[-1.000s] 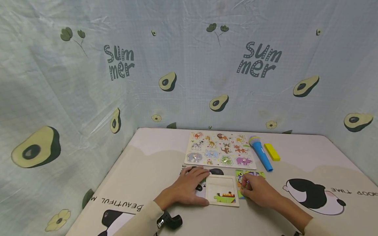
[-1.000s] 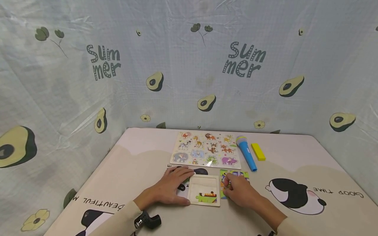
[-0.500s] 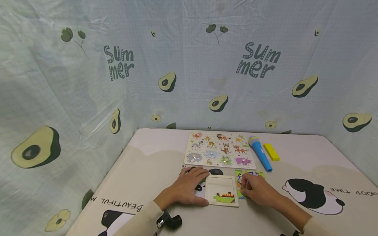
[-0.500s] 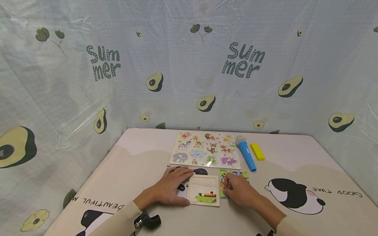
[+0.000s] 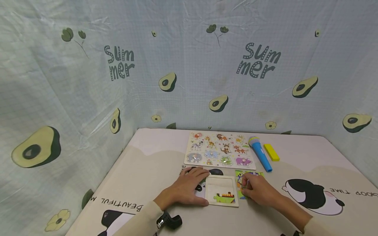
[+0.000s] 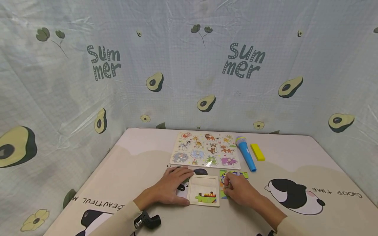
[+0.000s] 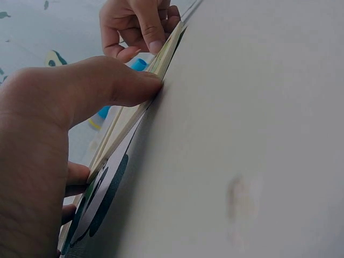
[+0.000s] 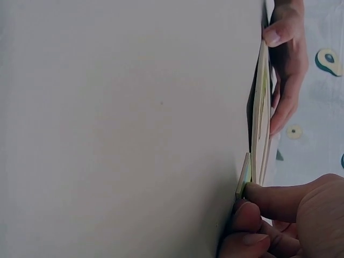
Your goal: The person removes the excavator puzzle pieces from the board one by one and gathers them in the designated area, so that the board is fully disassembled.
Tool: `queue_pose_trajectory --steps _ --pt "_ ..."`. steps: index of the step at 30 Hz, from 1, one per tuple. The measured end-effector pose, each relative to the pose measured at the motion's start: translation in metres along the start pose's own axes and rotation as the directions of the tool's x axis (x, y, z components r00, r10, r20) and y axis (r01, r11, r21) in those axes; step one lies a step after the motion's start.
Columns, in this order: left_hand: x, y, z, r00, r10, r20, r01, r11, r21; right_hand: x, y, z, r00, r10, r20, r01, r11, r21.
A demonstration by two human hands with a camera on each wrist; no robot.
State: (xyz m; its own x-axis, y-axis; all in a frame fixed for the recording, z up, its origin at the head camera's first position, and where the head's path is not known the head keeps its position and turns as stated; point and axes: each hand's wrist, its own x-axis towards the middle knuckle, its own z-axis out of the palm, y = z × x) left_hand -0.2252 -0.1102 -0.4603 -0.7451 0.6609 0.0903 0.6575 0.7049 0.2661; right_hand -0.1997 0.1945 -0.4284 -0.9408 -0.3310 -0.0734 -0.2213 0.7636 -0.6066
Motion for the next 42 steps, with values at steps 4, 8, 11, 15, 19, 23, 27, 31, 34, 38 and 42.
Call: queue_pose_trajectory --steps 4,8,11,15,19,23,27,31,34,38,42 --pt "0.000 -0.001 0.000 1.000 0.000 0.001 0.000 1.000 -0.002 0.001 0.000 0.002 1.000 0.007 -0.007 -0.007 1.000 0.000" --pt "-0.001 -0.001 0.002 1.000 0.003 0.005 -0.003 1.000 -0.015 0.001 -0.002 0.003 0.999 0.031 -0.013 -0.031 0.999 -0.014" --pt "0.000 -0.001 0.004 1.000 0.006 0.008 -0.006 1.000 -0.013 0.002 -0.004 0.002 0.999 0.030 -0.016 -0.031 0.999 -0.019" --pt "0.000 -0.002 0.005 1.000 0.004 0.009 -0.004 1.000 0.000 0.004 -0.005 0.002 1.000 -0.023 -0.019 0.023 0.999 -0.024" --pt "0.000 -0.002 0.005 1.000 -0.002 0.014 0.002 1.000 -0.001 0.009 -0.011 0.005 0.996 -0.091 -0.005 0.091 0.996 -0.023" --pt "-0.001 -0.001 0.003 1.000 -0.013 0.020 0.013 1.000 -0.010 0.011 -0.020 0.007 0.989 -0.142 0.052 0.142 0.990 -0.008" --pt "-0.001 -0.001 0.002 1.000 -0.016 0.020 0.016 1.000 -0.012 0.014 -0.029 0.010 0.979 -0.177 0.101 0.177 0.984 0.008" --pt "-0.002 -0.001 0.001 1.000 -0.011 0.013 0.011 1.000 -0.007 0.016 -0.036 0.014 0.974 -0.174 0.149 0.168 0.985 0.047" --pt "-0.001 -0.001 0.000 1.000 -0.011 0.010 0.011 1.000 -0.004 0.018 -0.040 0.016 0.968 -0.171 0.181 0.160 0.984 0.073" --pt "-0.001 0.000 0.000 1.000 -0.013 0.010 0.013 1.000 -0.002 0.019 -0.045 0.018 0.966 -0.163 0.199 0.152 0.986 0.070" --pt "-0.001 0.000 -0.001 1.000 -0.017 0.013 0.017 1.000 -0.005 0.019 -0.047 0.020 0.968 -0.149 0.201 0.145 0.989 0.032"
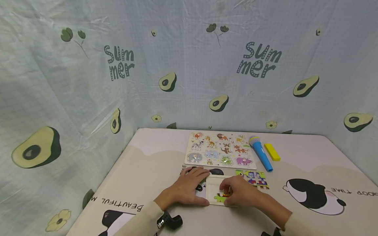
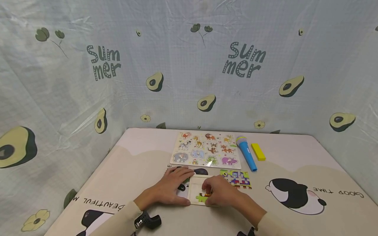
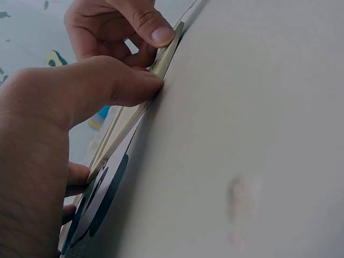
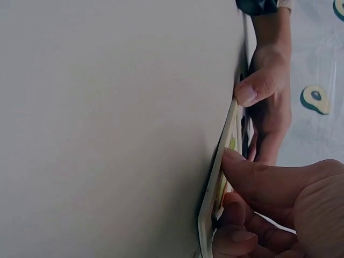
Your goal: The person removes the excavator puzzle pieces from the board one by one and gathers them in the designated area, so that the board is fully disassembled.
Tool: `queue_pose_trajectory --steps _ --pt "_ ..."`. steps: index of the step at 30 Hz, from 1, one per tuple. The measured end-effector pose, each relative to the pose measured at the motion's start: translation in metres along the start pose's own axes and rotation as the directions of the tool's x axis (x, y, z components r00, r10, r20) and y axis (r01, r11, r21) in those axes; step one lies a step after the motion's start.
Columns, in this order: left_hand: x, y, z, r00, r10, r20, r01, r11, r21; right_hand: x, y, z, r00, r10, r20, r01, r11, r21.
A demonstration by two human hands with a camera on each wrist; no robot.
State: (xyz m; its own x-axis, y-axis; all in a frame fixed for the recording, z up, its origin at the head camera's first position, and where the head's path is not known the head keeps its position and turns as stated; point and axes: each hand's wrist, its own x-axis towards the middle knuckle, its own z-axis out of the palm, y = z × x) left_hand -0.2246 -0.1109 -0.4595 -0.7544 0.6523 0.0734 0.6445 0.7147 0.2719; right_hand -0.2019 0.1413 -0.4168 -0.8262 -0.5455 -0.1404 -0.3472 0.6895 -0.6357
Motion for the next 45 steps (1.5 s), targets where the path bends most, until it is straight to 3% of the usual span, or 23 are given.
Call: queue_pose_trajectory --steps 24,32,38,45 --pt "0.001 0.000 -0.001 1.000 0.006 -0.004 -0.006 1.000 -0.006 0.000 0.003 0.005 0.997 -0.070 -0.012 0.069 0.996 -0.057" --pt "0.001 -0.003 0.002 1.000 0.013 -0.007 -0.013 1.000 -0.011 0.000 0.005 0.004 0.994 -0.111 0.007 0.110 0.992 0.059" --pt "0.001 -0.004 0.003 1.000 0.011 -0.005 -0.011 1.000 -0.022 -0.006 0.006 -0.004 0.991 -0.132 -0.030 0.135 0.985 0.109" --pt "0.001 -0.003 0.002 1.000 0.016 -0.004 -0.016 1.000 -0.002 -0.017 0.016 -0.018 0.992 -0.083 -0.099 0.096 0.987 0.130"
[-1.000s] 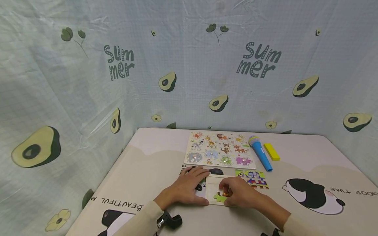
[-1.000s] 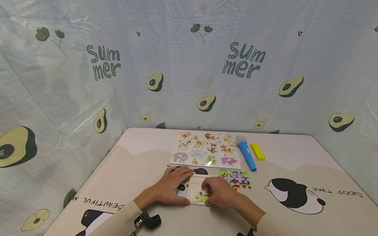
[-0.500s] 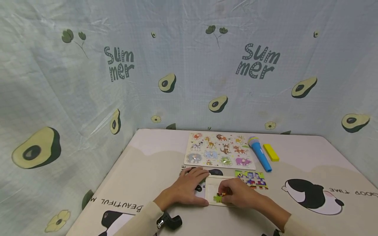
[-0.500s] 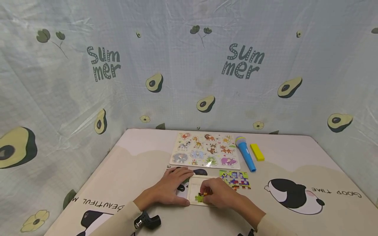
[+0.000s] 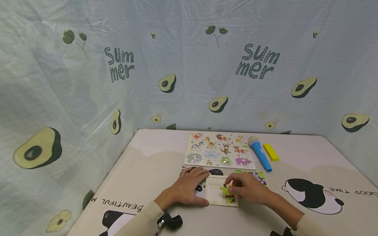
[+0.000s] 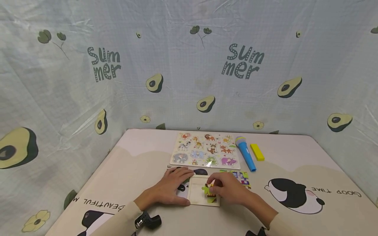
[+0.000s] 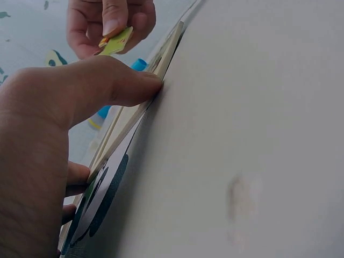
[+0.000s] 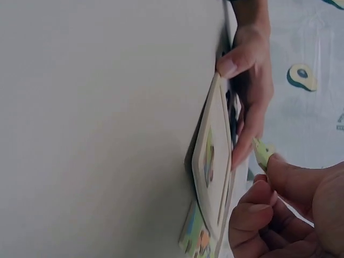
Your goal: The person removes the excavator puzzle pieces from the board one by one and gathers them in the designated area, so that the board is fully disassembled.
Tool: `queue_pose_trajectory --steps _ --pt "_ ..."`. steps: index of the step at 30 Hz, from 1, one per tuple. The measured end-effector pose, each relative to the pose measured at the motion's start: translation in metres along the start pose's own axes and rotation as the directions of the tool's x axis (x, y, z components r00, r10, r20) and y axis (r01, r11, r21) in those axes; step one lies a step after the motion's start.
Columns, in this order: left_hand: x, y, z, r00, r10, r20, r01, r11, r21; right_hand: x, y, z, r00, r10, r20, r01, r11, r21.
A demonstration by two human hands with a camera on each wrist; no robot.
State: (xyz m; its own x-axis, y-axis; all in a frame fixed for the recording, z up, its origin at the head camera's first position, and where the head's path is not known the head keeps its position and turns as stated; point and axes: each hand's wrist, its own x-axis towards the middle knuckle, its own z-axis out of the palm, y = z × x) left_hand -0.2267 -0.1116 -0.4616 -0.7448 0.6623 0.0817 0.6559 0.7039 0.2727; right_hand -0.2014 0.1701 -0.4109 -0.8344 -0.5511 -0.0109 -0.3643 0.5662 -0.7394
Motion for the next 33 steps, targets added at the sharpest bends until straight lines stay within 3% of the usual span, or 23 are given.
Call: queue_pose_trajectory --steps 8,33 --pt "0.000 0.000 0.000 1.000 0.004 -0.009 -0.004 1.000 0.011 -0.016 0.016 -0.013 0.994 0.061 -0.092 -0.060 0.998 0.011" --pt "0.000 0.001 0.000 1.000 -0.004 -0.004 0.004 1.000 0.005 -0.047 0.059 -0.034 0.984 0.138 -0.112 -0.140 0.990 -0.012"
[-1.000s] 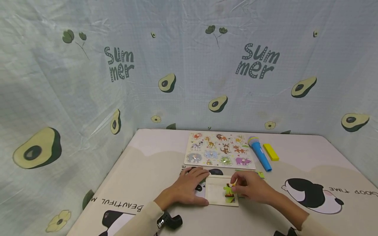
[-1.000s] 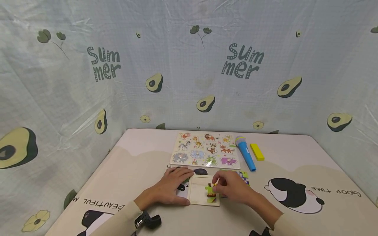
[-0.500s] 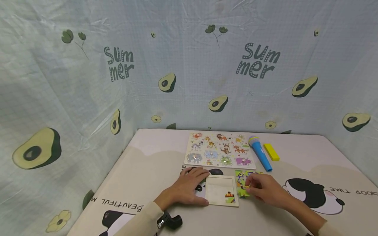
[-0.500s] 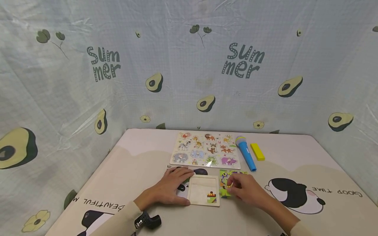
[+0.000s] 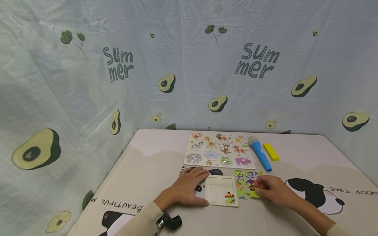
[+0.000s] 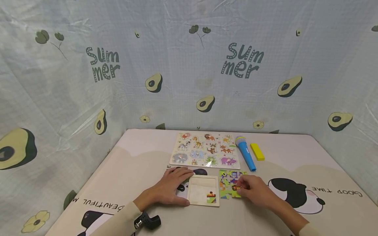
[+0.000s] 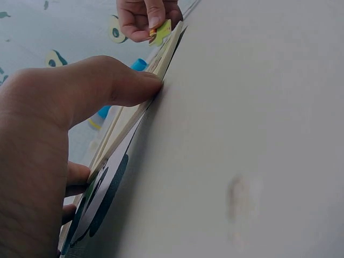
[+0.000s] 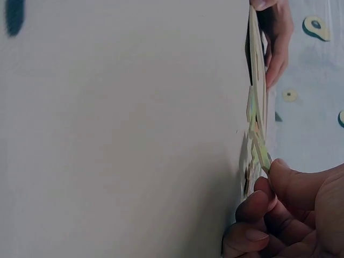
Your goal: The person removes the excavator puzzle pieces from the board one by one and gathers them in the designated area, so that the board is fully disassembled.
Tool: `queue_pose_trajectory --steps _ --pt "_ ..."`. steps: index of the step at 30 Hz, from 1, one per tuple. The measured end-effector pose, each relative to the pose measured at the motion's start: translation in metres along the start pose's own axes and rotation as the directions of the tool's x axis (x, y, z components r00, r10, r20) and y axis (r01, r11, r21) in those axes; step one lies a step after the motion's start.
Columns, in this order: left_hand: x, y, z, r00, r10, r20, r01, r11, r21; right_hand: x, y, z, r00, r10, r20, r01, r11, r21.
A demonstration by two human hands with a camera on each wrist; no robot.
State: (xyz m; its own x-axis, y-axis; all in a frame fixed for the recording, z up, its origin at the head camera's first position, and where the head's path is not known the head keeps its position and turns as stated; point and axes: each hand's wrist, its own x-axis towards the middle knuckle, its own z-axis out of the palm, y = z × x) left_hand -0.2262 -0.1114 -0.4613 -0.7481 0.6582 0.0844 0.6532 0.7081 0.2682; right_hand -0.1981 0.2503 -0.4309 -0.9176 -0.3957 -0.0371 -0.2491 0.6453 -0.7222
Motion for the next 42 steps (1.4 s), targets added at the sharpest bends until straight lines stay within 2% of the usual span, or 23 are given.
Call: queue_pose_trajectory --steps 9,15,20,25,30,42 --pt "-0.0011 0.0003 -0.0002 1.000 0.002 0.000 -0.002 1.000 -0.002 -0.0005 0.0023 -0.0016 1.000 0.004 0.028 -0.003 0.999 -0.033" --pt "-0.0010 0.0009 -0.0003 1.000 0.002 0.003 -0.002 1.000 0.000 0.0020 0.0035 0.0003 1.000 -0.006 0.030 0.010 0.990 -0.141" --pt "-0.0008 0.0006 0.0005 1.000 0.000 0.006 0.000 1.000 0.002 0.0043 0.0024 0.0022 1.000 -0.019 0.015 0.022 0.970 -0.240" --pt "-0.0005 0.0001 0.0004 1.000 0.003 0.005 -0.003 1.000 0.000 0.0038 -0.0025 0.0039 0.999 0.021 -0.027 -0.028 0.950 -0.312" --pt "-0.0002 -0.0004 -0.0003 1.000 0.004 0.005 -0.004 1.000 -0.009 0.0032 -0.0042 0.0044 0.999 0.031 -0.040 -0.042 0.948 -0.315" --pt "0.0004 0.0000 -0.0003 1.000 0.006 0.005 -0.006 1.000 -0.014 0.0016 -0.0033 0.0041 0.999 0.004 -0.035 -0.014 0.953 -0.303"
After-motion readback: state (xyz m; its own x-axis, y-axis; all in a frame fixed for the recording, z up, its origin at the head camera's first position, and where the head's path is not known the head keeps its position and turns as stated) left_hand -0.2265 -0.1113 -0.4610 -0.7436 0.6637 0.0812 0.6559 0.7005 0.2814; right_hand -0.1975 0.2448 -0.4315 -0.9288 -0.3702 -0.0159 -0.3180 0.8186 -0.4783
